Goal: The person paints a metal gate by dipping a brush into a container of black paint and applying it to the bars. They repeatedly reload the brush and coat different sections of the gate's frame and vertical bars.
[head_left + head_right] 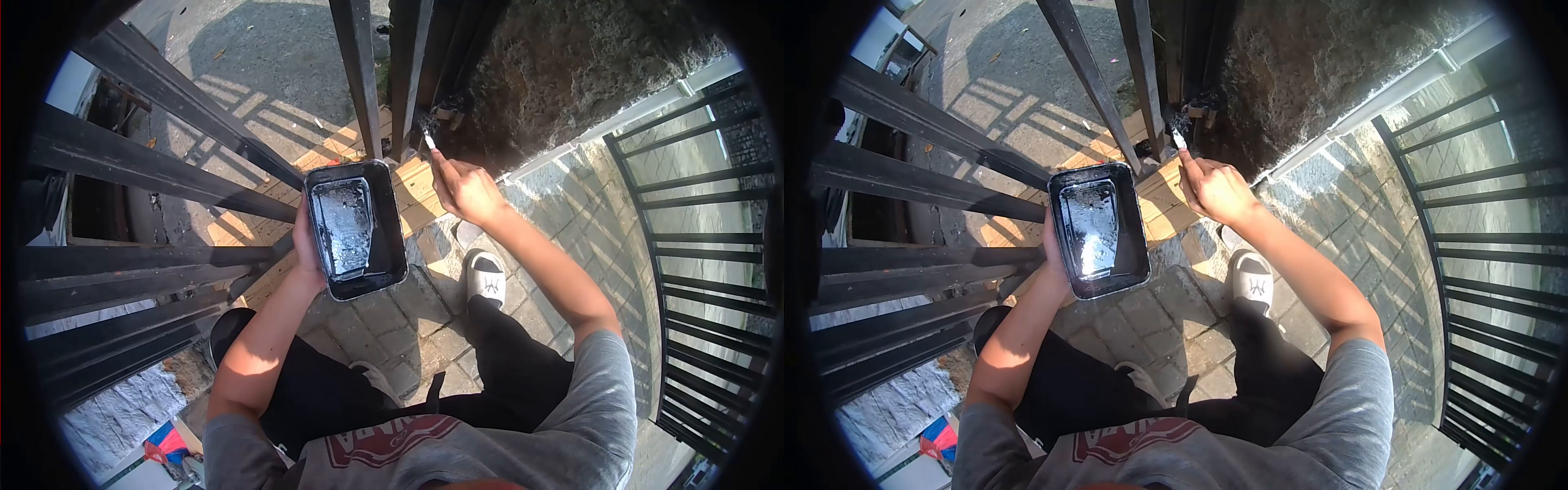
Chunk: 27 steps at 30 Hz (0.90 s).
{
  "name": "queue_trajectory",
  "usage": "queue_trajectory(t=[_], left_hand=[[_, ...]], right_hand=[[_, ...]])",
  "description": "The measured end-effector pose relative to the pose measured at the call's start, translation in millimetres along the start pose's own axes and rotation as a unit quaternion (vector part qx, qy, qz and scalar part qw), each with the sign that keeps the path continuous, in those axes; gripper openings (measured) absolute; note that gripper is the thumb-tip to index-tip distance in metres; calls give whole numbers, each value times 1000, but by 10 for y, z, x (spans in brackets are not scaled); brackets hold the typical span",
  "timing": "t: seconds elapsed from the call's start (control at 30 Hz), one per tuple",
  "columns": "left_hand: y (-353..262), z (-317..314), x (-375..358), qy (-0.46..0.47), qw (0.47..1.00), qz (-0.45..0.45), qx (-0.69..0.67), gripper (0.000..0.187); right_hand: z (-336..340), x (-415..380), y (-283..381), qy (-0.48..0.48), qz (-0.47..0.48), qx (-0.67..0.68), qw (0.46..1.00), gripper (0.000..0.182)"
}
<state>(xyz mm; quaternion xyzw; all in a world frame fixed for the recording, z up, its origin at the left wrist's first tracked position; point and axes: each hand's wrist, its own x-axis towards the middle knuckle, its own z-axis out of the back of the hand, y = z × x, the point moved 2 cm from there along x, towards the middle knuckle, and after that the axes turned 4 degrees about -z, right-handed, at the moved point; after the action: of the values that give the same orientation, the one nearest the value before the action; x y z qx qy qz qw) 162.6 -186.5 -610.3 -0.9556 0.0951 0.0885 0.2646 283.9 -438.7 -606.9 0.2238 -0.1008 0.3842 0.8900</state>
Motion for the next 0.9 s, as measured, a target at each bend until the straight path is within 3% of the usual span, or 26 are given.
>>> queue_trajectory(t=[0.1, 0.3, 0.4, 0.63, 0.77, 0.9], left_hand=[[14, -38, -48, -14, 1000, 16, -8, 97], [-40, -94, -33, -4, 1000, 4, 19, 94], [-50, -155, -50, 15, 1000, -11, -16, 77], [-69, -193, -44, 4, 1000, -18, -10, 77], [-47, -136, -43, 0, 1000, -19, -15, 76], [-64, -170, -45, -5, 1000, -14, -4, 75]], right_hand=[[46, 102, 34, -83, -13, 49, 995, 44], [-212, 52, -74, -31, -2, 25, 999, 46], [-53, 146, 39, -67, 0, 62, 996, 45], [-356, 105, -161, 71, -49, -5, 996, 40], [51, 202, 48, -158, 89, 14, 983, 48], [-38, 57, -131, -50, 46, -49, 997, 53]])
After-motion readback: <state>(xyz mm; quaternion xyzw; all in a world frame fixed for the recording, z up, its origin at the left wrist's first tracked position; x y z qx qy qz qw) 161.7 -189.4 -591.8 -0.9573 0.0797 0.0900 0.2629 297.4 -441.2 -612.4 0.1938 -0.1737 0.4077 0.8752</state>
